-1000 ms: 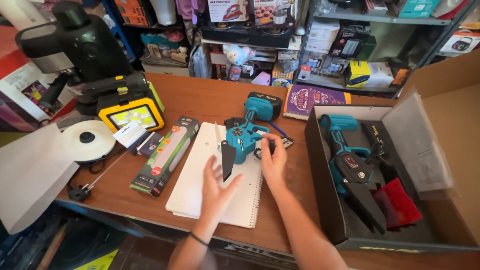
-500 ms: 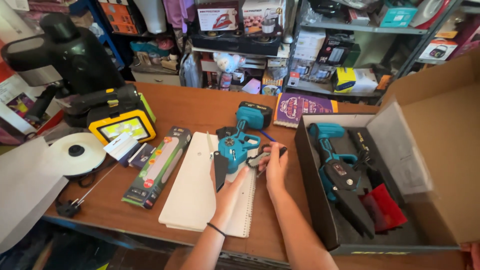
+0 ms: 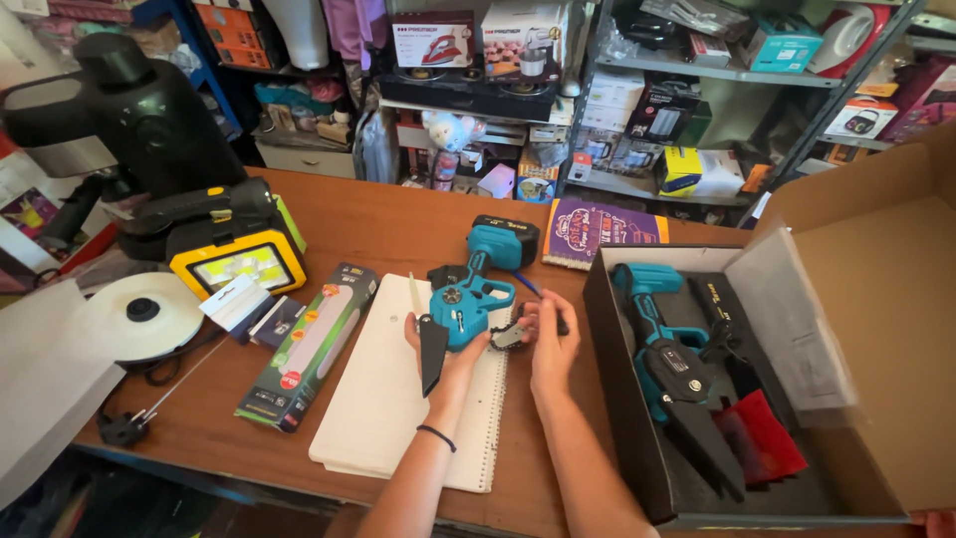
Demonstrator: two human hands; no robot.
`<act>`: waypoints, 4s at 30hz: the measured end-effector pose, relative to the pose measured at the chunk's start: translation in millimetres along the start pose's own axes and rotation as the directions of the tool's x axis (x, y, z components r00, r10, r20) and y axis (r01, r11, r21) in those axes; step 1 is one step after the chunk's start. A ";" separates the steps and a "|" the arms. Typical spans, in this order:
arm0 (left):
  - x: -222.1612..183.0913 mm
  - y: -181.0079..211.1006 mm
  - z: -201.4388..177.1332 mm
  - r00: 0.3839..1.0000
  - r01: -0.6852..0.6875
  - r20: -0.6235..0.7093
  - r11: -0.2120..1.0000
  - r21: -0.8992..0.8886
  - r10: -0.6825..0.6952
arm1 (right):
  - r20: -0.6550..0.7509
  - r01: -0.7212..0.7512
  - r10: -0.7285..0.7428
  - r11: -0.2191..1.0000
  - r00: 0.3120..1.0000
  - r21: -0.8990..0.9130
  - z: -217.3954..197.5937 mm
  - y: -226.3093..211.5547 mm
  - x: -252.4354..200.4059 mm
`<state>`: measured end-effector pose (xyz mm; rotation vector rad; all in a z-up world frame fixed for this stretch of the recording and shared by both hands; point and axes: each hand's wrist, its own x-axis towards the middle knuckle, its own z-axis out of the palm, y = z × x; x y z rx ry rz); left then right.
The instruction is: Assembling a mini handheld electric chainsaw by attaching the chain and guide bar to the power unit.
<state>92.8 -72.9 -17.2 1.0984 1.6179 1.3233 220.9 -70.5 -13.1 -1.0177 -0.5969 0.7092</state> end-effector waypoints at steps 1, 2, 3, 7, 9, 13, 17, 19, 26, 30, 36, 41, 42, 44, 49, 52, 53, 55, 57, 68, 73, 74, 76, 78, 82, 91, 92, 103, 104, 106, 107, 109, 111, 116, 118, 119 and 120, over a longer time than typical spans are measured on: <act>5.1 -1.4 -3.5 1.000 0.002 -0.003 1.000 0.000 -0.002 | 0.003 -0.002 0.002 1.000 1.000 -0.001 -1.4 4.8 2.0; 9.9 -2.8 -7.0 0.998 0.047 0.048 0.996 0.073 -0.050 | -0.019 0.034 -0.034 0.999 0.999 -0.015 -2.9 9.5 3.9; 15.6 -4.1 -10.7 0.990 0.085 0.096 0.985 0.149 -0.100 | -0.040 0.071 -0.072 0.997 0.997 -0.028 -3.7 14.4 6.1; -6.4 65.9 -43.1 0.976 0.111 0.181 0.992 0.063 -0.120 | -0.051 0.018 -0.021 0.998 0.998 -0.056 -3.5 8.6 3.7; 2.5 65.3 -42.3 0.954 0.024 0.296 0.996 0.091 -0.050 | -0.044 0.013 -0.016 0.998 0.999 -0.061 -1.1 1.6 1.1; 26.4 18.3 -40.8 0.940 -0.018 0.341 1.000 0.012 0.013 | -0.032 0.009 -0.011 0.998 0.999 -0.069 -1.9 1.1 1.3; 21.6 17.6 -38.8 0.909 -0.091 0.395 0.988 -0.127 0.134 | -0.005 0.017 -0.018 0.999 1.000 -0.036 -3.0 6.8 3.8; 15.2 23.8 -38.9 0.905 -0.107 0.398 0.985 -0.134 0.152 | 0.000 0.021 -0.022 0.999 1.000 -0.041 -3.6 8.7 5.2; 14.2 45.3 -35.7 0.928 -0.196 0.243 0.924 -0.328 0.283 | -0.026 0.038 -0.039 0.999 0.999 -0.025 -4.3 7.9 7.6; 63.6 -15.9 2.2 0.984 0.135 0.173 0.841 -0.523 -0.050 | -0.025 0.039 -0.039 0.999 0.999 -0.028 -7.0 12.4 10.6; 62.8 25.1 -37.7 0.985 0.087 0.165 0.699 -0.710 0.044 | -0.055 0.041 -0.044 0.998 0.998 -0.042 -6.5 8.0 10.6; 34.9 61.8 -104.7 0.939 -0.072 0.216 0.769 -0.635 0.266 | -0.090 0.045 -0.053 0.996 0.995 -0.081 -6.5 13.0 16.7; 29.3 71.0 -119.3 0.905 -0.071 0.254 0.709 -0.702 0.342 | -0.103 0.053 -0.064 0.994 0.993 -0.100 -6.4 14.4 17.5; 33.6 68.8 -143.8 0.879 0.003 0.319 0.664 -0.748 0.355 | -0.107 0.021 -0.028 0.998 0.994 -0.064 -3.1 6.0 14.6; 37.6 55.5 -175.6 0.759 0.119 0.477 0.625 -0.771 0.444 | 0.043 -0.063 0.058 0.992 0.997 0.111 -11.2 -3.5 14.7; 38.8 45.5 -186.0 0.595 0.172 0.601 0.646 -0.744 0.533 | 0.360 -0.329 0.251 0.928 0.899 0.176 -23.8 3.4 26.1; 39.7 42.1 -188.1 0.499 0.197 0.653 0.659 -0.725 0.569 | 0.440 -0.321 0.227 0.935 0.869 0.151 -26.8 6.9 27.8; 42.3 36.0 -189.5 0.397 0.221 0.694 0.672 -0.707 0.600 | 0.518 -0.310 0.204 0.943 0.831 0.125 -29.9 7.2 29.2; 44.9 29.9 -188.2 0.181 0.258 0.747 0.702 -0.663 0.639 | 0.675 -0.282 0.114 0.948 0.729 0.145 -30.6 0.9 28.2; 39.0 62.5 -128.9 0.483 0.279 0.814 0.825 -0.491 0.321 | 0.768 -0.151 0.250 0.968 0.590 -0.200 -34.8 -47.9 16.3; 79.3 15.4 -78.3 0.595 0.279 0.759 0.818 -0.503 0.264 | 0.850 -0.031 0.307 0.945 0.429 -0.326 -22.8 -63.6 8.7; 74.9 19.7 -66.8 0.736 0.372 0.676 0.823 -0.428 0.019 | 0.834 0.006 0.337 0.926 0.437 -0.378 -20.4 -69.3 6.0; 77.5 23.7 -48.6 0.808 0.474 0.542 0.799 -0.369 -0.229 | 0.815 0.045 0.365 0.902 0.450 -0.429 -20.3 -70.9 6.3; 90.4 21.5 -35.9 0.848 0.379 0.469 0.902 -0.209 -0.247 | 0.760 0.123 0.376 0.853 0.531 -0.508 -26.3 -61.5 10.0; 91.9 44.7 -34.7 0.859 0.259 0.491 0.950 -0.174 -0.144 | 0.721 0.184 0.369 0.807 0.587 -0.562 -24.0 -56.2 10.6; 144.4 -49.6 -31.9 0.767 -0.297 0.543 0.939 -0.174 0.343 | 0.700 0.257 0.408 0.725 0.586 -0.638 -21.4 -65.3 6.0; 139.0 -38.8 -36.4 0.761 -0.363 0.526 0.921 -0.140 0.380 | 0.686 0.258 0.463 0.690 0.562 -0.677 -15.8 -74.6 0.7; 142.7 -41.0 -35.5 0.669 -0.528 0.506 0.827 -0.194 0.545 | 0.687 0.362 0.429 0.620 0.586 -0.696 -16.9 -82.6 -7.8; 143.1 -42.7 -34.8 0.674 -0.535 0.490 0.823 -0.191 0.553 | 0.653 0.372 0.358 0.599 0.667 -0.709 -14.3 -87.4 -5.9; 145.1 -45.5 -35.0 0.683 -0.546 0.469 0.818 -0.183 0.560 | 0.619 0.383 0.281 0.581 0.733 -0.718 2.1 -102.4 -6.8; 145.1 -47.1 -33.5 0.683 -0.550 0.465 0.815 -0.182 0.564 | 0.607 0.408 0.227 0.559 0.762 -0.722 13.9 -114.0 -10.1; 145.9 -47.8 -31.8 0.685 -0.552 0.459 0.815 -0.180 0.565 | 0.594 0.432 0.173 0.535 0.785 -0.726 30.6 -129.4 -13.9; 147.6 -46.6 -33.2 0.663 -0.538 0.481 0.812 -0.227 0.574 | 0.679 0.431 0.091 0.709 0.729 -0.558 41.3 -136.5 -15.6; 150.2 -21.9 -56.9 0.676 -0.545 0.503 0.825 -0.150 0.538 | 0.735 0.467 0.045 0.746 0.676 -0.475 65.8 -132.1 -15.1; 147.7 -5.7 -67.2 0.676 -0.571 0.516 0.817 -0.083 0.525 | 0.757 0.423 0.055 0.802 0.651 -0.422 69.0 -122.6 -8.5; 145.0 0.4 -71.6 0.702 -0.396 0.592 0.908 -0.138 0.396 | 0.773 0.451 0.050 0.788 0.632 -0.419 68.1 -115.3 -2.1; 142.3 6.5 -75.8 0.695 -0.203 0.667 0.964 -0.175 0.267 | 0.789 0.478 0.046 0.774 0.612 -0.416 67.2 -107.9 4.1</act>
